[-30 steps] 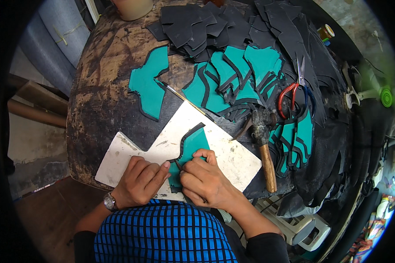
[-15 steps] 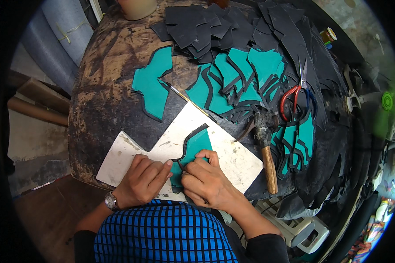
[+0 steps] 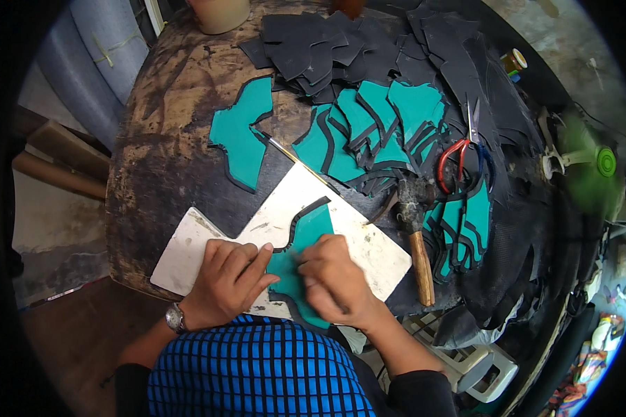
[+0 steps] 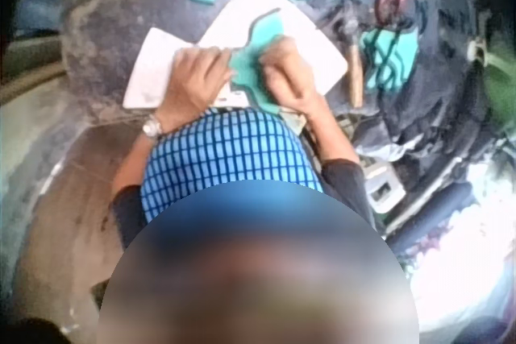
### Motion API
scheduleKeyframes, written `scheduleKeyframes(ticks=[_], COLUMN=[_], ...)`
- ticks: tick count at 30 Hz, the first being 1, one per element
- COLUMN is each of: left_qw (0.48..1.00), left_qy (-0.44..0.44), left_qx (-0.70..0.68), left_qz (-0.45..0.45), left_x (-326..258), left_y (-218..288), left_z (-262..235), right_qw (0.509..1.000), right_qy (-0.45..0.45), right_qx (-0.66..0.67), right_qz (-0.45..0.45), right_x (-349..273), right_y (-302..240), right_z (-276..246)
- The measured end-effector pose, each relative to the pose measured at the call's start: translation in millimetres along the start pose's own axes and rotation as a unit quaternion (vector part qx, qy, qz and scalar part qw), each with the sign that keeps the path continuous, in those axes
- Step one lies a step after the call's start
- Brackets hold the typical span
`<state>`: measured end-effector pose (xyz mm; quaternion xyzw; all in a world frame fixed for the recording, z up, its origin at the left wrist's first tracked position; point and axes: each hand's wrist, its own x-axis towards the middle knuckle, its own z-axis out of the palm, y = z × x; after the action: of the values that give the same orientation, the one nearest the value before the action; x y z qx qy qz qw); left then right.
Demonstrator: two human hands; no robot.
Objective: The person presses a black rubber strip onto the edge of a teal rubber piece using a mallet, then flips and inspects the assembled part. They open a jar of adhesive and apply it by hand to the edges of several teal rubber pieces, stacking them on the table.
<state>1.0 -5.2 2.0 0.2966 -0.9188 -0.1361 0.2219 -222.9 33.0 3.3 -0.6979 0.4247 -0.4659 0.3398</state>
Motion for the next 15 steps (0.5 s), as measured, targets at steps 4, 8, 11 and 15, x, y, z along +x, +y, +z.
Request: scheduleKeyframes(ticks=[4, 8, 11, 15], left_qw=[1.0, 0.998, 0.996, 0.992], left_qy=[-0.025, -0.057, -0.088, -0.118], left_qx=[-0.004, -0.006, 0.016, -0.008], left_qz=[-0.009, 0.008, 0.023, -0.033], left_x=[14.1, 34.6, 40.7, 40.6], left_y=[-8.8, -19.6, -11.5, 5.8], left_z=[-8.3, -16.2, -18.5, -12.9], right_qw=[0.925, 0.805, 0.791, 0.829], right_qy=[0.168, 0.1, 0.066, 0.105], right_qx=[-0.337, -0.54, -0.554, -0.486], right_qz=[0.047, 0.224, 0.251, 0.257], right_x=[-7.9, -25.6, -34.7, -32.2], right_y=[-6.0, -3.3, 4.4, -2.9], right_z=[-41.4, -70.1, -68.4, -63.9])
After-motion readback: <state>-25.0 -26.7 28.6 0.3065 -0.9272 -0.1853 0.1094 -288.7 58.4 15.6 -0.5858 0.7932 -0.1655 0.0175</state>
